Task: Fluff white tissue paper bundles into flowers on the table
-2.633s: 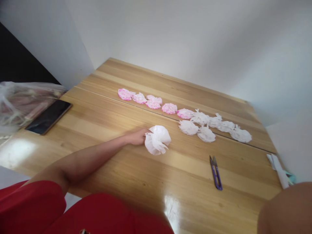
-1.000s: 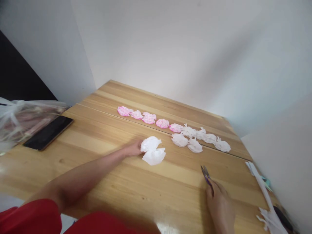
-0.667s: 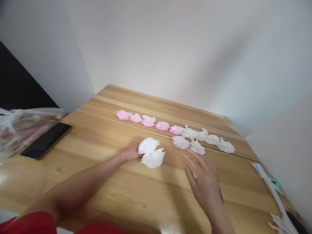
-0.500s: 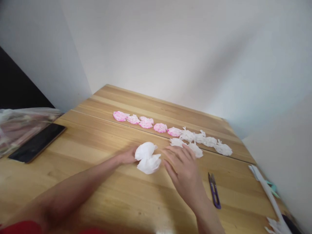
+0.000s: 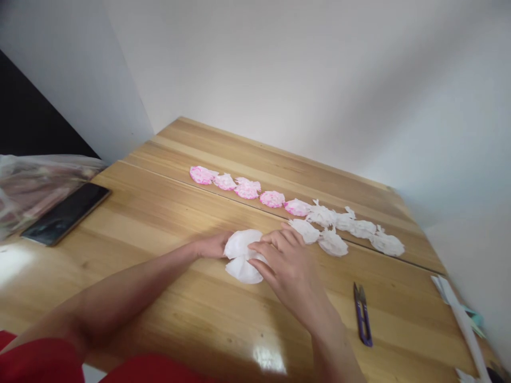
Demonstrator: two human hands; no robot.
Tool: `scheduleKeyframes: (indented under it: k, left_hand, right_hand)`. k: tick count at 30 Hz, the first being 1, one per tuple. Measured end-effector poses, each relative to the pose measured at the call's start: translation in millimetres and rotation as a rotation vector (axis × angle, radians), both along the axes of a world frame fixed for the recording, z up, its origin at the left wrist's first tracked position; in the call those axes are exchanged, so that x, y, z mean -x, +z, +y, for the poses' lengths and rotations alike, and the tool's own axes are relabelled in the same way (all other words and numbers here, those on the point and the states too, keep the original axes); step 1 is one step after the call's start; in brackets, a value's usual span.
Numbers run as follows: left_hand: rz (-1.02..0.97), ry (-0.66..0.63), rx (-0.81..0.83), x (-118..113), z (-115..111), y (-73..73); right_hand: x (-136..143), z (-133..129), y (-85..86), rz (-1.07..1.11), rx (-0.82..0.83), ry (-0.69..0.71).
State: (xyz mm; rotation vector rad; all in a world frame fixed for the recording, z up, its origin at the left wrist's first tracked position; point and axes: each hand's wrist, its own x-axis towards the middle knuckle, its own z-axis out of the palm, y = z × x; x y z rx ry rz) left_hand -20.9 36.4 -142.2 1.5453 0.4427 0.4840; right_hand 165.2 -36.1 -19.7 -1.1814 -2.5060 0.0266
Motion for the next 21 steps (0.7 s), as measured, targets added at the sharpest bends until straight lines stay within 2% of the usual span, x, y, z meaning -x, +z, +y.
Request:
scheduleKeyframes:
  k: [8, 12, 17, 21]
  left_hand:
    - [0.044, 0.032, -0.010, 0.2, -0.1, -3.7]
    - [0.047, 0.061, -0.010, -0.7, 1.3, -6.9]
    - [0.015, 0.078, -0.015, -3.0, 1.4, -6.5]
    - [0.038, 0.103, -0.011, -4.6, -0.3, -5.8]
  right_hand:
    - [18.0, -0.3, -17.0, -0.085, -0.025, -0.235]
    - [15.6, -12.9, -21.5, 0.009, -0.028, -0.201]
    - [-0.2, -33.4, -14.5, 0.155, -0.076, -0.224]
    - [-9.1, -29.1, -7.6, 0.156, -0.124, -0.184]
